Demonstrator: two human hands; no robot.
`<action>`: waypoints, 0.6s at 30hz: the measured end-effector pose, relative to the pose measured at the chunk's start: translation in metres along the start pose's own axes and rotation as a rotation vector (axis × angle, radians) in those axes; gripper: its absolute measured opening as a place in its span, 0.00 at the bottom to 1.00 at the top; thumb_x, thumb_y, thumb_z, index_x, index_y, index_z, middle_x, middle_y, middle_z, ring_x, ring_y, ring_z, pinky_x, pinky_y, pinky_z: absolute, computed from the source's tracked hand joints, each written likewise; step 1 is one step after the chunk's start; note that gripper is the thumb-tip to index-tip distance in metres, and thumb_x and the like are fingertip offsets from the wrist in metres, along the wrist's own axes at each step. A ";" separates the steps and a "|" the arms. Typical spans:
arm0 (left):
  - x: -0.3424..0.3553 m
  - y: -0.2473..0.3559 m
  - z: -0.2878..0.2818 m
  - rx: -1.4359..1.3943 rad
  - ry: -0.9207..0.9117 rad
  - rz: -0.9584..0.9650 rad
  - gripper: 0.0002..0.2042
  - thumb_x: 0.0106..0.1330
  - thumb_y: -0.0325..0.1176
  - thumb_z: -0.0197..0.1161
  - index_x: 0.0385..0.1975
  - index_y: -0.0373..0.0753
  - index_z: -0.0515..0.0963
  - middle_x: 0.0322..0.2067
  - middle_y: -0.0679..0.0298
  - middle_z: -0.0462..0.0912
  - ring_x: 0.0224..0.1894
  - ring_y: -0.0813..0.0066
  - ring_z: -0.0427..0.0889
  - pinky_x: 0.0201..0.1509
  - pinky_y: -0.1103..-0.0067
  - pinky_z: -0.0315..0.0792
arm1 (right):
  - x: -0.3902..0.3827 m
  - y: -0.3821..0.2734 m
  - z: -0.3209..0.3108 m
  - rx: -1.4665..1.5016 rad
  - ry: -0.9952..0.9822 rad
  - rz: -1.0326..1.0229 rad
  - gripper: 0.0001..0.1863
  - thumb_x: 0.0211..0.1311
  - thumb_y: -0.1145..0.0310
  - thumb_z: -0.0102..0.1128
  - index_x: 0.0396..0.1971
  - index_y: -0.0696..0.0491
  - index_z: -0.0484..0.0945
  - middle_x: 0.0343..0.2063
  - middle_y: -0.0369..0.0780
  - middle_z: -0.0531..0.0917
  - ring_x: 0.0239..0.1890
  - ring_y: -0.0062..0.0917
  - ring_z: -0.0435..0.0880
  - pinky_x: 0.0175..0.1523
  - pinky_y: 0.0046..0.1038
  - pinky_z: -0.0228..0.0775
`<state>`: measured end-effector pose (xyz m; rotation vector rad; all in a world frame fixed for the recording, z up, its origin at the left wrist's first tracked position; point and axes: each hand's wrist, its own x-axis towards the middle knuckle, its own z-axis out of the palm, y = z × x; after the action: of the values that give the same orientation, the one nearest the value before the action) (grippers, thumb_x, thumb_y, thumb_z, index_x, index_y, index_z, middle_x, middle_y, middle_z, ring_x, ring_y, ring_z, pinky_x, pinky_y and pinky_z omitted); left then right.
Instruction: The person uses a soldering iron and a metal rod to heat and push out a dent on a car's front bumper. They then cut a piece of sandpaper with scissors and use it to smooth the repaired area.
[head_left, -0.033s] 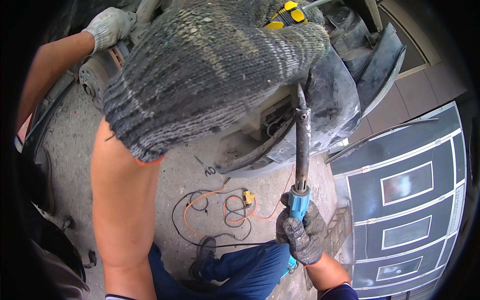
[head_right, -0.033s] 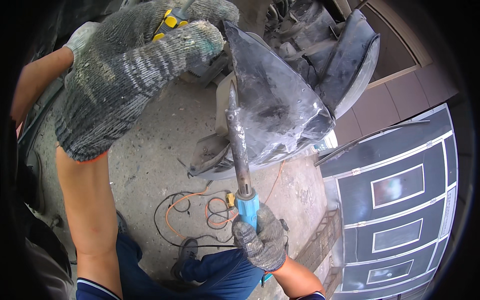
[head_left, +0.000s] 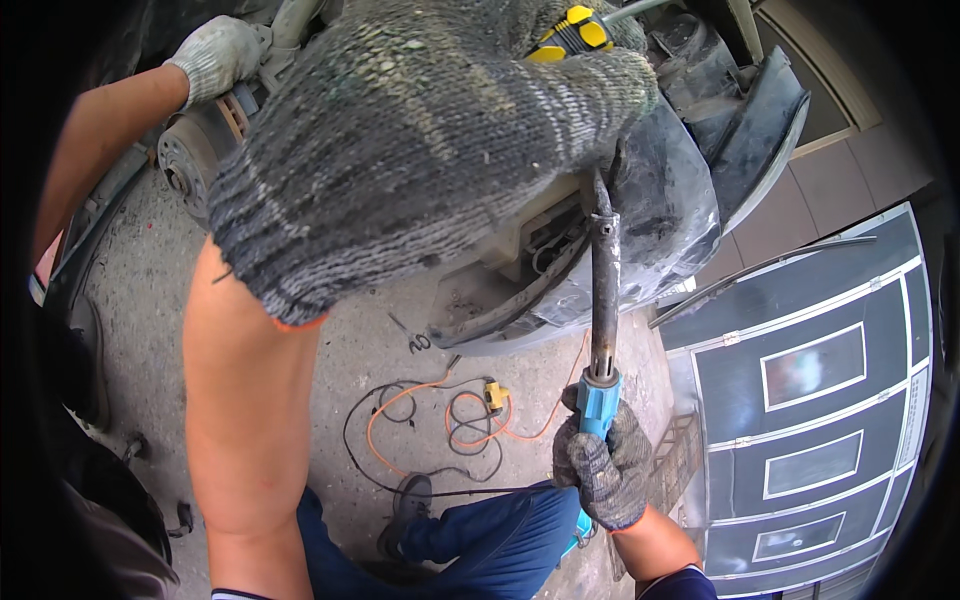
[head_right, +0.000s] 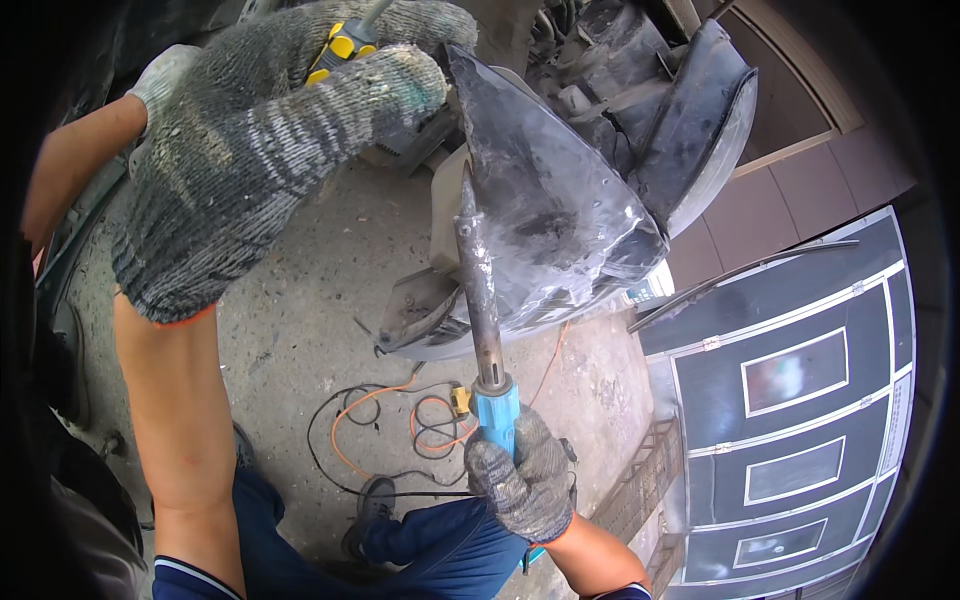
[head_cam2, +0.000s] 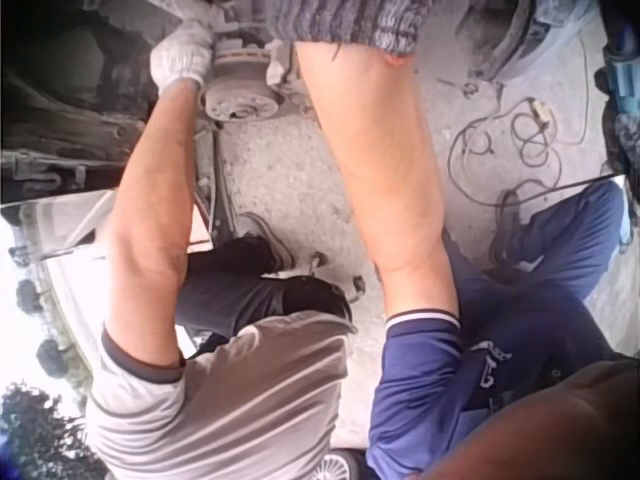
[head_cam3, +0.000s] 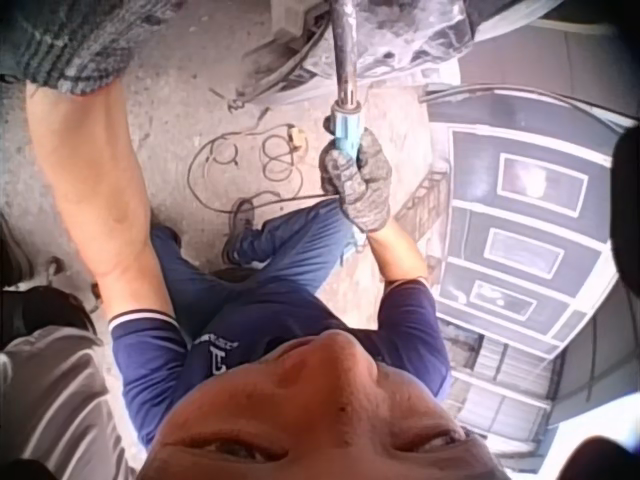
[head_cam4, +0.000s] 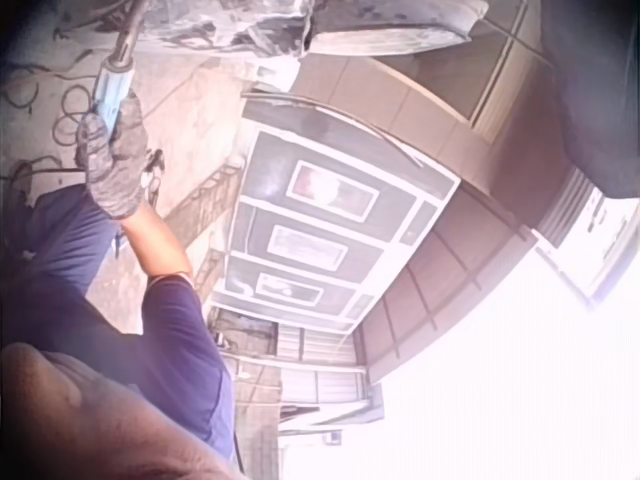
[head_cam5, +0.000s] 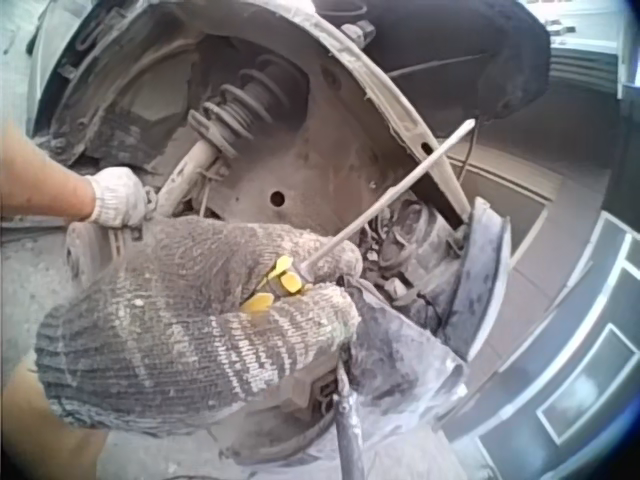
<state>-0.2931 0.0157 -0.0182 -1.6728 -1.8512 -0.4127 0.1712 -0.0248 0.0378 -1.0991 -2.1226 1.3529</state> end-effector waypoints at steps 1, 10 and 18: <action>0.002 0.000 -0.001 -0.003 -0.002 0.000 0.07 0.50 0.37 0.58 0.22 0.47 0.83 0.21 0.60 0.83 0.24 0.61 0.83 0.24 0.69 0.74 | 0.000 -0.003 0.002 0.028 0.010 0.012 0.22 0.67 0.62 0.57 0.54 0.58 0.66 0.24 0.34 0.76 0.22 0.15 0.74 0.27 0.19 0.68; -0.007 -0.011 0.005 0.024 -0.013 -0.005 0.07 0.50 0.37 0.58 0.22 0.47 0.83 0.21 0.60 0.83 0.25 0.61 0.83 0.25 0.69 0.74 | -0.003 -0.005 0.001 0.019 0.007 0.011 0.22 0.66 0.63 0.57 0.54 0.58 0.66 0.25 0.35 0.76 0.22 0.15 0.74 0.27 0.20 0.69; -0.011 -0.026 0.010 0.084 -0.039 -0.024 0.07 0.50 0.37 0.58 0.21 0.47 0.83 0.21 0.59 0.83 0.25 0.61 0.83 0.25 0.69 0.74 | -0.004 -0.007 0.001 0.113 -0.006 0.008 0.23 0.66 0.64 0.58 0.55 0.59 0.67 0.25 0.36 0.77 0.22 0.16 0.74 0.27 0.20 0.69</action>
<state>-0.3204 0.0092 -0.0282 -1.6144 -1.8922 -0.3093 0.1696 -0.0300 0.0441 -1.0601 -2.0209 1.4621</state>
